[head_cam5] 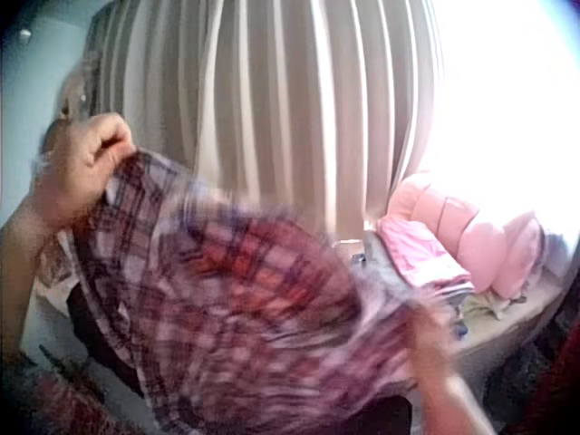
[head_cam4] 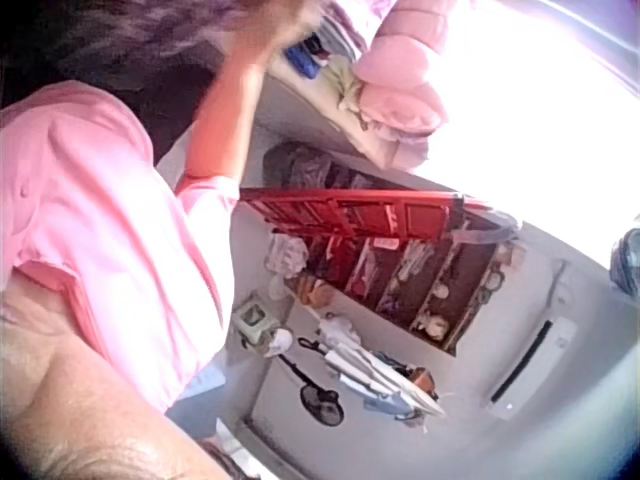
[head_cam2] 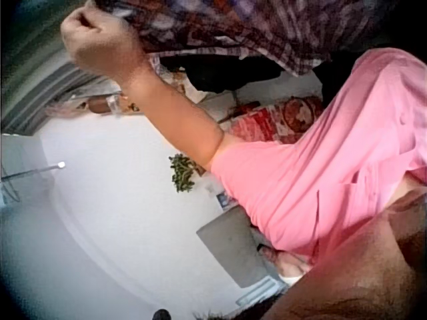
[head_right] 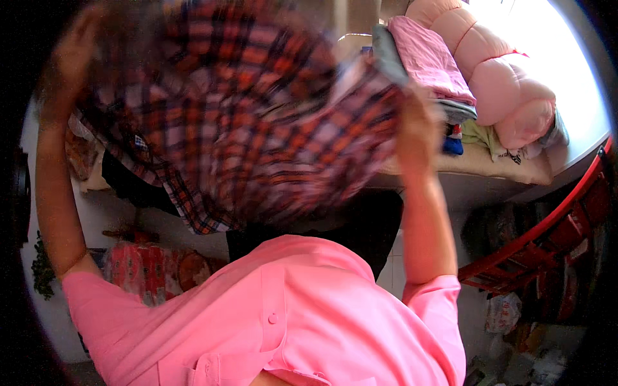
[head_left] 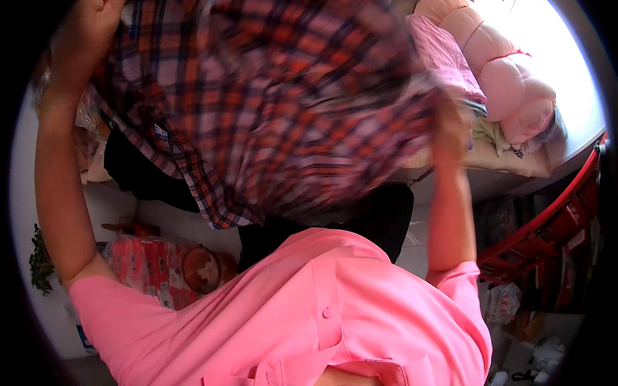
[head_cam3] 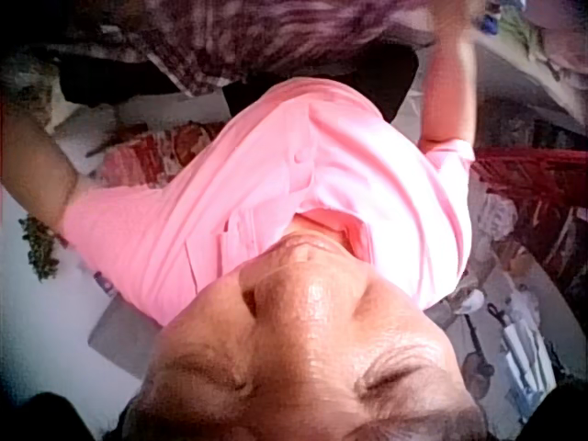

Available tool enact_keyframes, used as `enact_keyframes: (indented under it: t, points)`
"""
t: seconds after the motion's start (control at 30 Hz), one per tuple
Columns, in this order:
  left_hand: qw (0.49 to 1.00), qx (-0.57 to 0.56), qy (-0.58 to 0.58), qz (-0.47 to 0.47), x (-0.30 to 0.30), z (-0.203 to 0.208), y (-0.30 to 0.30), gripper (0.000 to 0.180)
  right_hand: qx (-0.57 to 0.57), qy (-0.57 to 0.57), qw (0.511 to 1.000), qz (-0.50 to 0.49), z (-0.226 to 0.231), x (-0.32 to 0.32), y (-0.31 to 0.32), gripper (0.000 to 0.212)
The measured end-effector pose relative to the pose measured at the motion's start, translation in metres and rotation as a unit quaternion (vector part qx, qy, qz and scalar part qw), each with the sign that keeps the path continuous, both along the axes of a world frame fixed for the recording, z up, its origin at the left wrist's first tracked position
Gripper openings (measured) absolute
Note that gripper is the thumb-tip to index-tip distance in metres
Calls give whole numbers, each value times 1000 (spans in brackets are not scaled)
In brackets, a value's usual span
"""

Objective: The person smooths out a plaid shirt on a surface, buttons several buttons down the front, and then folds the sleeves and the body of the shirt.

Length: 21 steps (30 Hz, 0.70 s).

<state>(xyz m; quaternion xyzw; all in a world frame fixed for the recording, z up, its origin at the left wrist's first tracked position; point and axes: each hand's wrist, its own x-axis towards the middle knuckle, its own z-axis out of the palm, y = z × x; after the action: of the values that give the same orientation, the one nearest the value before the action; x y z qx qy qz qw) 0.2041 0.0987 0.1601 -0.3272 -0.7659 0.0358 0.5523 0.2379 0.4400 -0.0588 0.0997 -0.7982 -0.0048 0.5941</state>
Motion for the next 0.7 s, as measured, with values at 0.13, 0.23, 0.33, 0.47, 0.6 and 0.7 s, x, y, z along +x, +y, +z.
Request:
enact_keyframes:
  t: [0.13, 0.23, 0.33, 0.47, 0.6, 0.7]
  points:
    - [912, 250, -307, -105, -15, 10, -14, 18, -340, -83, 895, 276, 69, 24, 25, 24]
    - [833, 292, -430, -188, -28, 10, -38, 23, -251, -111, 952, 133, 138, 30, 34, 28]
    - [755, 361, -497, -227, -44, 6, -61, 22, -134, -162, 977, 42, 172, 19, 51, 30]
    - [870, 311, -365, -117, -62, 11, -98, 38, -5, -227, 971, -68, 218, 15, 96, 33]
    - [996, -51, 51, 54, -68, 22, -127, 39, 1, -187, 982, 15, 255, 0, 121, 33]
    - [991, 76, -107, -11, -66, 30, -132, 35, -77, -182, 980, 9, 268, -8, 128, 32]
